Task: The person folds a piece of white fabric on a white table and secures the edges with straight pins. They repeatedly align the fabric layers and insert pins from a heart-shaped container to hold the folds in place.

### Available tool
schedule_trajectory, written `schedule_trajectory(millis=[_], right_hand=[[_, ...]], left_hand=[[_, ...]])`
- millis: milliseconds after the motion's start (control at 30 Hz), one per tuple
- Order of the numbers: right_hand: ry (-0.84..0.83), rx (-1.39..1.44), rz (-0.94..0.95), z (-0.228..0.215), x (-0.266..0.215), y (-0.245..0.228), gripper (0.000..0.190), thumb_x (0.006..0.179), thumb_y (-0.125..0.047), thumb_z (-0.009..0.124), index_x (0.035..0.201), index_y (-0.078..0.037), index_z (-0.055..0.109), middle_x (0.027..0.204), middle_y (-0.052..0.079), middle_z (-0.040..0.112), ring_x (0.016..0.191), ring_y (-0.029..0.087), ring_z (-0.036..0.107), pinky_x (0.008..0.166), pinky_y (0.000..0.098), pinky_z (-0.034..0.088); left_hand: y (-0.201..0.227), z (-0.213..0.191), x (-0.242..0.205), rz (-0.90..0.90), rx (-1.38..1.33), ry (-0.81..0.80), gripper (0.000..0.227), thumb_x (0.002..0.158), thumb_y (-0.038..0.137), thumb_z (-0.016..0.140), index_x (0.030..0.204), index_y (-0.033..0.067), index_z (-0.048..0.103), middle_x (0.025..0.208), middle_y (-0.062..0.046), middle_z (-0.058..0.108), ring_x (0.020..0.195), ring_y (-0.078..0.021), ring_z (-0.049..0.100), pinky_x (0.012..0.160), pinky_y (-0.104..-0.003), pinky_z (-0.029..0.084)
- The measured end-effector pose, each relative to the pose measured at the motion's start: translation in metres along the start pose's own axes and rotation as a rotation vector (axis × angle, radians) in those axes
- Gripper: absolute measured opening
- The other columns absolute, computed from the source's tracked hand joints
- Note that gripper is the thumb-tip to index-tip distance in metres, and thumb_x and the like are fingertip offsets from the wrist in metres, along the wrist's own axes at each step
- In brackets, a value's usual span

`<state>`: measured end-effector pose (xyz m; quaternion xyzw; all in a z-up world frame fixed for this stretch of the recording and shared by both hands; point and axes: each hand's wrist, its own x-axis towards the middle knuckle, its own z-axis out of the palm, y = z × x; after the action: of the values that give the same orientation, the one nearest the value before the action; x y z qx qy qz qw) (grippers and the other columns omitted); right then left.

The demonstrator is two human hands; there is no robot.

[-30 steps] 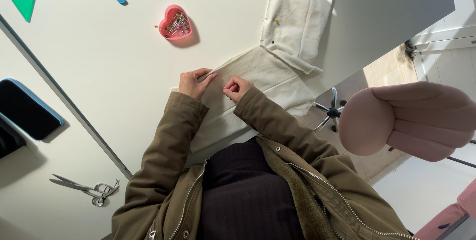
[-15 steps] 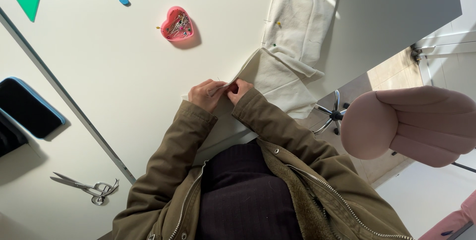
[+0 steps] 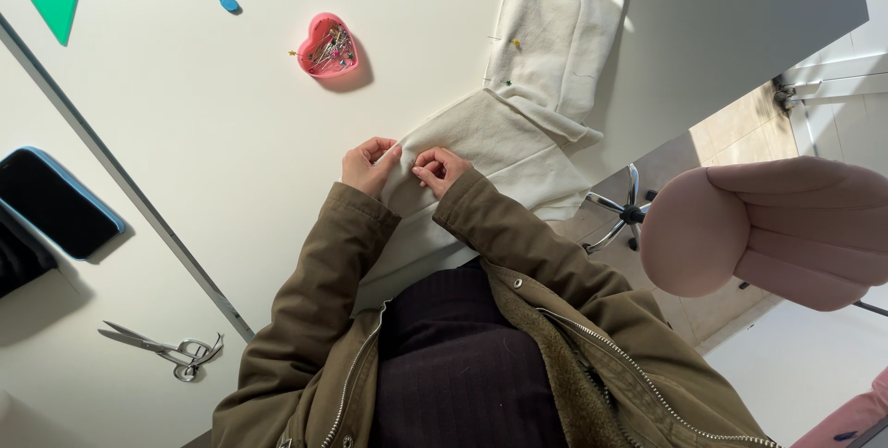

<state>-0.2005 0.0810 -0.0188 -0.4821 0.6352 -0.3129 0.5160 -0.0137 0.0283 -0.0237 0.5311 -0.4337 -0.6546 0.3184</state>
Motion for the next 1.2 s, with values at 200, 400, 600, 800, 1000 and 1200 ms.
schedule_trajectory(millis=[200,400,600,800,1000,1200], right_hand=[[-0.009,0.007,0.06,0.0,0.001,0.008,0.016,0.094,-0.019,0.075,0.1,-0.005,0.069,0.084,0.0,0.071,0.072,0.006,0.067,0.066,0.0226,0.057],[-0.057,0.08,0.106,-0.004,0.01,0.019,0.017,0.094,-0.018,0.076,0.1,-0.003,0.069,0.083,0.001,0.072,0.074,0.005,0.067,0.067,0.0206,0.056],[-0.124,0.2,0.088,-0.009,0.021,0.031,0.027,0.091,-0.012,0.079,0.11,-0.003,0.063,0.096,0.005,0.068,0.081,0.008,0.067,0.073,0.0204,0.057],[-0.02,-0.613,-0.285,-0.066,0.006,-0.016,0.046,0.096,-0.022,0.073,0.139,-0.018,0.057,0.141,0.006,0.06,0.131,0.026,0.058,0.112,0.0411,0.048],[-0.077,-1.196,-0.438,-0.082,0.018,0.025,0.093,0.095,-0.062,0.062,0.166,-0.025,0.014,0.172,0.012,0.002,0.158,0.038,-0.003,0.127,0.0606,0.002],[-0.065,-1.225,-0.435,-0.079,0.013,0.03,0.099,0.096,-0.065,0.06,0.168,-0.024,0.007,0.174,0.013,-0.005,0.16,0.039,-0.006,0.129,0.0607,0.002]], left_hand=[[-0.001,-0.004,0.002,-0.003,0.049,-0.058,0.02,0.095,0.017,0.074,0.103,-0.0009,0.075,0.09,-0.004,0.079,0.079,-0.004,0.065,0.072,-0.022,0.054],[-0.003,-0.003,0.001,0.031,0.056,-0.054,0.019,0.093,0.016,0.076,0.104,-0.0006,0.076,0.091,-0.006,0.079,0.082,-0.0048,0.068,0.075,-0.023,0.056],[0.042,-0.026,-0.003,0.155,0.397,0.024,0.024,0.093,0.029,0.077,0.102,0.0063,0.079,0.091,-0.007,0.08,0.083,-0.0138,0.075,0.075,-0.029,0.058],[0.087,-0.077,-0.033,-0.094,0.816,-0.011,0.042,0.085,0.05,0.081,0.096,0.01,0.077,0.078,-0.006,0.075,0.069,-0.0214,0.073,0.063,-0.036,0.055],[0.021,-0.114,-0.039,0.012,0.757,0.035,0.04,0.083,0.045,0.084,0.092,0.0064,0.075,0.068,-0.007,0.071,0.059,-0.0182,0.066,0.059,-0.033,0.054],[0.044,-0.098,-0.056,-0.021,0.759,0.198,0.033,0.09,0.035,0.081,0.098,0.0044,0.071,0.077,-0.007,0.071,0.067,-0.0193,0.067,0.064,-0.036,0.053]])
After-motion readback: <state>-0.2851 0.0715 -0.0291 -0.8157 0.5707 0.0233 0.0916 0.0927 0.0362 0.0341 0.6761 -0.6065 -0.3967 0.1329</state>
